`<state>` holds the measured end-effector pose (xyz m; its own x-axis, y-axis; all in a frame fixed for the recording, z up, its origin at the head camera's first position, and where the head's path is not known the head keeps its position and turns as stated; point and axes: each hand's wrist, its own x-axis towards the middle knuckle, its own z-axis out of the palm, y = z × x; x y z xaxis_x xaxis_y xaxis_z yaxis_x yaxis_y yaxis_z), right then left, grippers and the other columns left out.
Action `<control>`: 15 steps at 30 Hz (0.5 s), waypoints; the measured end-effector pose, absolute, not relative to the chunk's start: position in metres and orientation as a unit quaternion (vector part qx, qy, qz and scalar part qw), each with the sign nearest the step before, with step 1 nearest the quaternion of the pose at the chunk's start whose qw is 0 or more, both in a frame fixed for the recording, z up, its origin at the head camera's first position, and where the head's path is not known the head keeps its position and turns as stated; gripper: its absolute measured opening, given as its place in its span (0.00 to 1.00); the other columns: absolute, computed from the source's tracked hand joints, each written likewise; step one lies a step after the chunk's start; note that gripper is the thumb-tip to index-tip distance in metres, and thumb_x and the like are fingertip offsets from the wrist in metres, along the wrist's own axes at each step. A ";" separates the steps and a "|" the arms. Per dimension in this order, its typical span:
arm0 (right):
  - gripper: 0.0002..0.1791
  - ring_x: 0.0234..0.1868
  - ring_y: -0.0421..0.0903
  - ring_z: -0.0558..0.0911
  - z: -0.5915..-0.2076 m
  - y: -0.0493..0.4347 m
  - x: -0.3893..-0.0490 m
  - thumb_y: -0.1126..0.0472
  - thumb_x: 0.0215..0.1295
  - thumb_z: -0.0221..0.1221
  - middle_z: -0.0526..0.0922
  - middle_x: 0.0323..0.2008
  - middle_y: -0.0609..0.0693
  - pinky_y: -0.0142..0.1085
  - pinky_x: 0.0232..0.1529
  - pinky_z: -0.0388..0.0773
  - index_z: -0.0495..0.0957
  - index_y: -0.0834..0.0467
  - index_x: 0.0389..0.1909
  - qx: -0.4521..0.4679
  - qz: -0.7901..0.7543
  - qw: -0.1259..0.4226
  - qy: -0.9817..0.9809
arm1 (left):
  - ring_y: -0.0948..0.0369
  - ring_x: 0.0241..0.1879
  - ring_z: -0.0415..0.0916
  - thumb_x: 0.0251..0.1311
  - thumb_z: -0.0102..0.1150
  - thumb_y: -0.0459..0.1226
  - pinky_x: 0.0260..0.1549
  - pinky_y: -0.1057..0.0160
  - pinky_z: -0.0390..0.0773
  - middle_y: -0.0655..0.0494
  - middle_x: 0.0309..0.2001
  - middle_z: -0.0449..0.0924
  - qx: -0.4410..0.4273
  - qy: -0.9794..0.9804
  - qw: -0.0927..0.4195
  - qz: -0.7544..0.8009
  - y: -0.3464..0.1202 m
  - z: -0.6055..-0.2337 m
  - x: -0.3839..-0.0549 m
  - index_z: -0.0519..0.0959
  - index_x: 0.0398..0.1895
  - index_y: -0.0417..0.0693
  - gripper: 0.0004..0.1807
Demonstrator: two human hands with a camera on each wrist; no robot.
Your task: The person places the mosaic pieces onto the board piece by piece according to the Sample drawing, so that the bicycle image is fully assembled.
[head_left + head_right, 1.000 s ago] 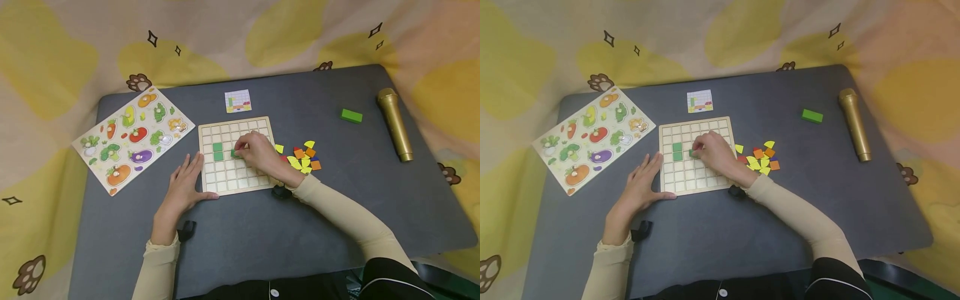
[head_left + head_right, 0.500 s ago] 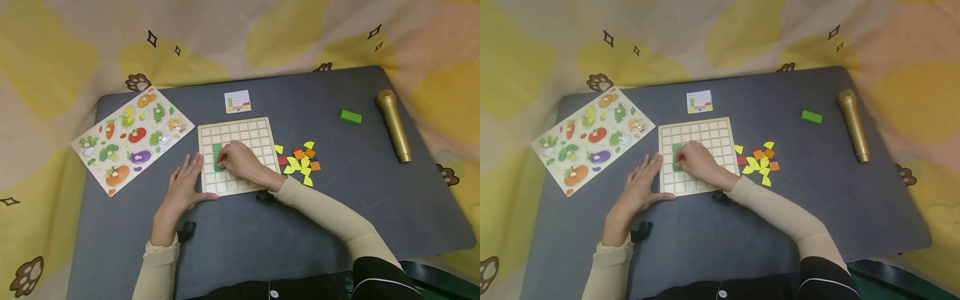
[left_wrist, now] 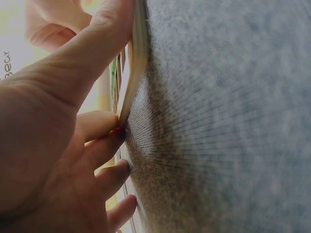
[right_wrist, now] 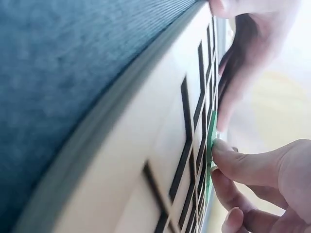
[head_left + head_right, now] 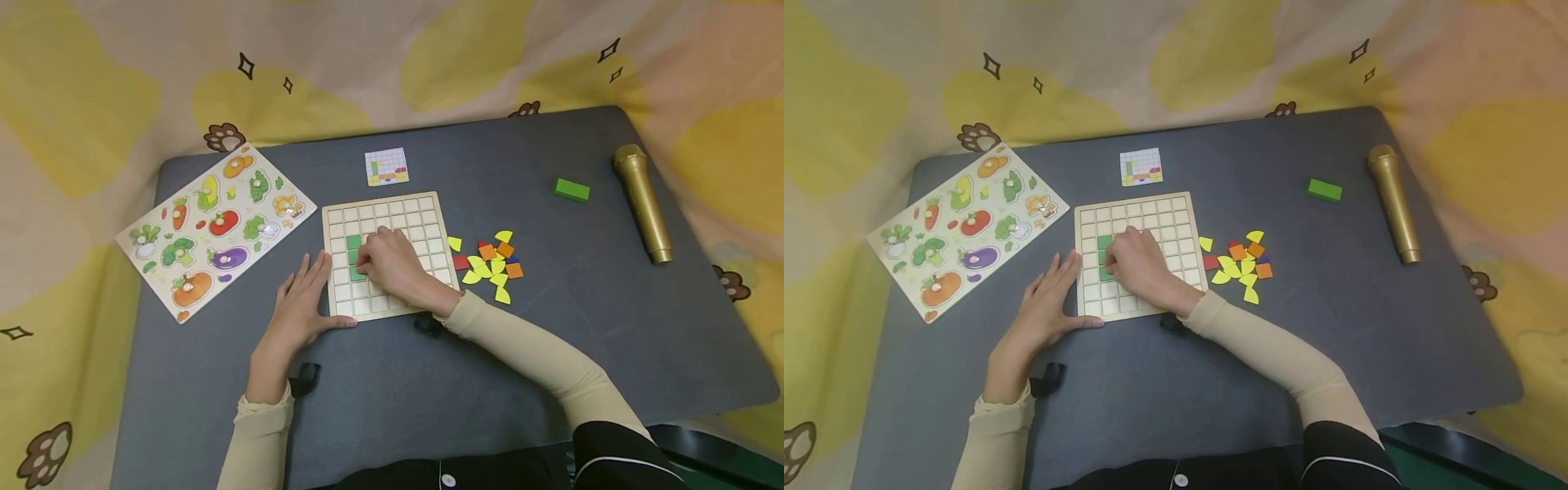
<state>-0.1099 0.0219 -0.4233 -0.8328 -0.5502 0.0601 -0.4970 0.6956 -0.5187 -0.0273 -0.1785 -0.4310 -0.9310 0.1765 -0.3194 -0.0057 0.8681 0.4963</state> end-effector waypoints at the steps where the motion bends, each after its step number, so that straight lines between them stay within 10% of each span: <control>1: 0.04 0.36 0.48 0.78 -0.423 0.024 -0.110 0.61 0.64 0.74 0.89 0.30 0.47 0.46 0.45 0.73 0.93 0.52 0.29 -0.280 -0.267 0.053 0.921 | 0.45 0.88 0.31 0.48 0.84 0.53 0.81 0.34 0.40 0.51 0.88 0.37 0.044 0.949 0.181 0.253 -0.179 -0.431 -0.027 0.43 0.88 0.47 0.72; 15: 0.02 0.43 0.52 0.77 -0.420 0.113 -0.121 0.63 0.67 0.71 0.85 0.36 0.53 0.45 0.44 0.75 0.90 0.58 0.36 -0.149 -0.310 0.075 0.936 | 0.46 0.88 0.30 0.48 0.85 0.53 0.81 0.35 0.40 0.52 0.89 0.37 0.047 0.949 0.175 0.256 -0.180 -0.432 -0.026 0.43 0.88 0.47 0.73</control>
<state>-0.1208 0.1134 -0.4204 -0.9443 -0.3254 -0.0488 -0.2318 0.7632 -0.6032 -0.0264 -0.1800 -0.4317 -0.9340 0.1790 -0.3091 -0.0009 0.8641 0.5033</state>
